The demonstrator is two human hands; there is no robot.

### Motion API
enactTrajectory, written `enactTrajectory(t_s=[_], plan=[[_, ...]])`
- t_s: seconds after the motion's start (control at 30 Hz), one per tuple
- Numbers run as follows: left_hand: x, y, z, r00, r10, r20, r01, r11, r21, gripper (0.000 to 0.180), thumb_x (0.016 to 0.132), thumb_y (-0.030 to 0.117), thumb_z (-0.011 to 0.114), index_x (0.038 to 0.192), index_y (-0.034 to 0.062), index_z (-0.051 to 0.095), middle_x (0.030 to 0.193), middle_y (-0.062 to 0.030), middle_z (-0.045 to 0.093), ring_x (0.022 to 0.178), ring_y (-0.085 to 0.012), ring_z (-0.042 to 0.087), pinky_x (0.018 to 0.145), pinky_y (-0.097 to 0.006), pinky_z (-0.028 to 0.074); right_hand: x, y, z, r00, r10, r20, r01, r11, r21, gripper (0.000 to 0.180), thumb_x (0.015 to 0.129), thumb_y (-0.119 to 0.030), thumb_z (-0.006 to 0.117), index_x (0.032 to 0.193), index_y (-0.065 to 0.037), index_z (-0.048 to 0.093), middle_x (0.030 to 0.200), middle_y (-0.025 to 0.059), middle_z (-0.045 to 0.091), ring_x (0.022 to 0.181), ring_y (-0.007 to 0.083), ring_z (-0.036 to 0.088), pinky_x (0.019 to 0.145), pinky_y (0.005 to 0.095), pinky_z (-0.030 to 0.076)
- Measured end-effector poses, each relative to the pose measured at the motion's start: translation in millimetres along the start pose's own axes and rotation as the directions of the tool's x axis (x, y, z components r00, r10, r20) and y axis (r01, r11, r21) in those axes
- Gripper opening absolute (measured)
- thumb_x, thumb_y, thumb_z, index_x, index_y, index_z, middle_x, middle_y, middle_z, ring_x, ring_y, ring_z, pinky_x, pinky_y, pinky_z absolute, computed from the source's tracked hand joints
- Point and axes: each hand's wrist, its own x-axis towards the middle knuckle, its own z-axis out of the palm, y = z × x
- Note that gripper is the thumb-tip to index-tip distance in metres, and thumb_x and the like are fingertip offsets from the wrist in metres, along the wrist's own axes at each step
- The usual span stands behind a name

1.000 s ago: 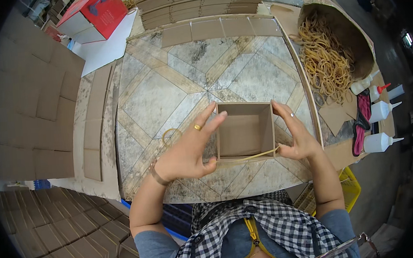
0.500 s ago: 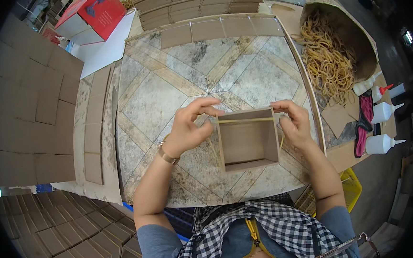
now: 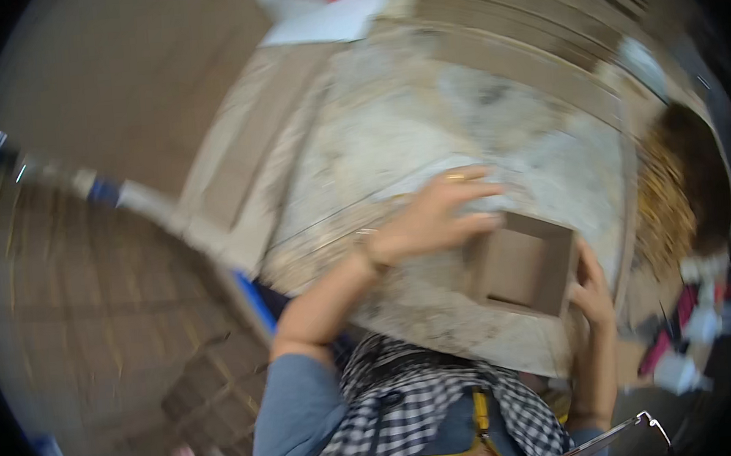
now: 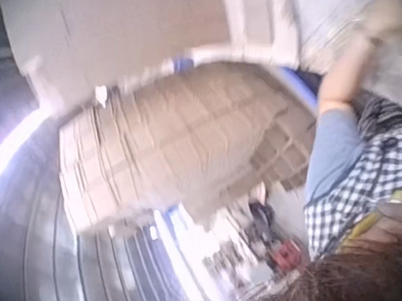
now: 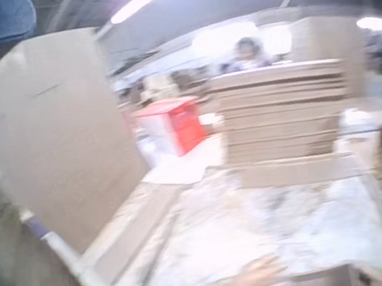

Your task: The recorder assembles small cardboard boxes and applies adhesive to a large cardboard sheet.

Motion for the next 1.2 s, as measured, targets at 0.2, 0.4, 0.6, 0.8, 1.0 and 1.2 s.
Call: enactTrajectory(t_s=[0.2, 0.4, 0.6, 0.8, 1.0, 1.2], plan=[[-68.0, 99.1, 45.2, 0.998, -0.057, -0.033, 0.065, 0.94, 0.334, 0.028, 0.071, 0.02, 0.061, 0.095, 0.0033, 0.061, 0.074, -0.0099, 0.061, 0.081, -0.027, 0.06, 0.07, -0.037, 0.044, -1.1, -23.8, 72.4, 0.984, -0.174, 0.047, 0.18, 0.941, -0.288, 0.052, 0.071, -0.026, 0.075, 0.108, 0.0, 0.049, 0.105, 0.0079, 0.049, 0.099, 0.0197, 0.048, 0.089, 0.0301, 0.037], [-195.3, 149.6, 19.7, 0.858, -0.31, -0.408, 0.495, 0.708, 0.503, 0.021, 0.071, 0.009, 0.058, 0.092, 0.0055, 0.06, 0.067, -0.0057, 0.06, 0.064, -0.0229, 0.06, 0.061, -0.035, 0.044, -8.7, -61.2, 168.4, 0.86, -0.192, 0.472, 0.229, 0.973, -0.022, 0.035, 0.085, -0.024, 0.065, 0.105, 0.002, 0.054, 0.104, 0.0138, 0.055, 0.092, 0.0227, 0.053, 0.083, 0.0327, 0.043], [-349.4, 251.1, 26.4, 0.262, -0.304, -0.916, 0.961, 0.165, 0.22, 0.009, 0.075, 0.004, 0.064, 0.083, 0.0063, 0.061, 0.072, -0.0107, 0.063, 0.063, -0.0291, 0.062, 0.057, -0.036, 0.049, 10.5, -79.3, 201.4, 0.611, -0.15, 0.777, 0.535, 0.802, -0.266, 0.027, 0.081, -0.012, 0.064, 0.102, 0.001, 0.055, 0.1, 0.0174, 0.056, 0.09, 0.0315, 0.054, 0.082, 0.0357, 0.043], [-415.1, 287.9, 97.8, -0.318, -0.54, -0.779, 0.934, -0.321, -0.158, 0.012, 0.082, 0.021, 0.061, 0.088, 0.0098, 0.06, 0.069, -0.0157, 0.063, 0.063, -0.0346, 0.063, 0.056, -0.046, 0.049, 11.1, -64.5, 225.1, 0.537, -0.183, 0.824, 0.708, 0.629, -0.321, 0.025, 0.073, -0.001, 0.062, 0.097, 0.002, 0.054, 0.095, 0.0174, 0.05, 0.089, 0.0359, 0.052, 0.08, 0.0383, 0.043], [-483.4, 155.2, 161.7, -0.437, -0.506, -0.743, 0.886, -0.387, -0.257, 0.018, 0.085, 0.027, 0.057, 0.092, 0.0106, 0.056, 0.067, -0.016, 0.063, 0.064, -0.0396, 0.061, 0.058, -0.05, 0.049, 12.4, -57.7, 217.3, 0.551, -0.182, 0.815, 0.662, 0.69, -0.294, 0.025, 0.072, 0.001, 0.061, 0.097, 0.002, 0.055, 0.102, 0.0164, 0.052, 0.097, 0.0339, 0.052, 0.087, 0.037, 0.041], [-535.3, 96.2, 189.7, -0.364, -0.486, -0.795, 0.927, -0.274, -0.257, 0.019, 0.089, 0.026, 0.053, 0.1, 0.0111, 0.051, 0.076, -0.019, 0.064, 0.069, -0.0399, 0.062, 0.06, -0.051, 0.049, 7.2, -49.2, 202.8, 0.596, -0.141, 0.79, 0.582, 0.754, -0.304, 0.021, 0.073, 0.001, 0.06, 0.094, 0.002, 0.057, 0.112, 0.0161, 0.055, 0.104, 0.0326, 0.052, 0.092, 0.0371, 0.04]])
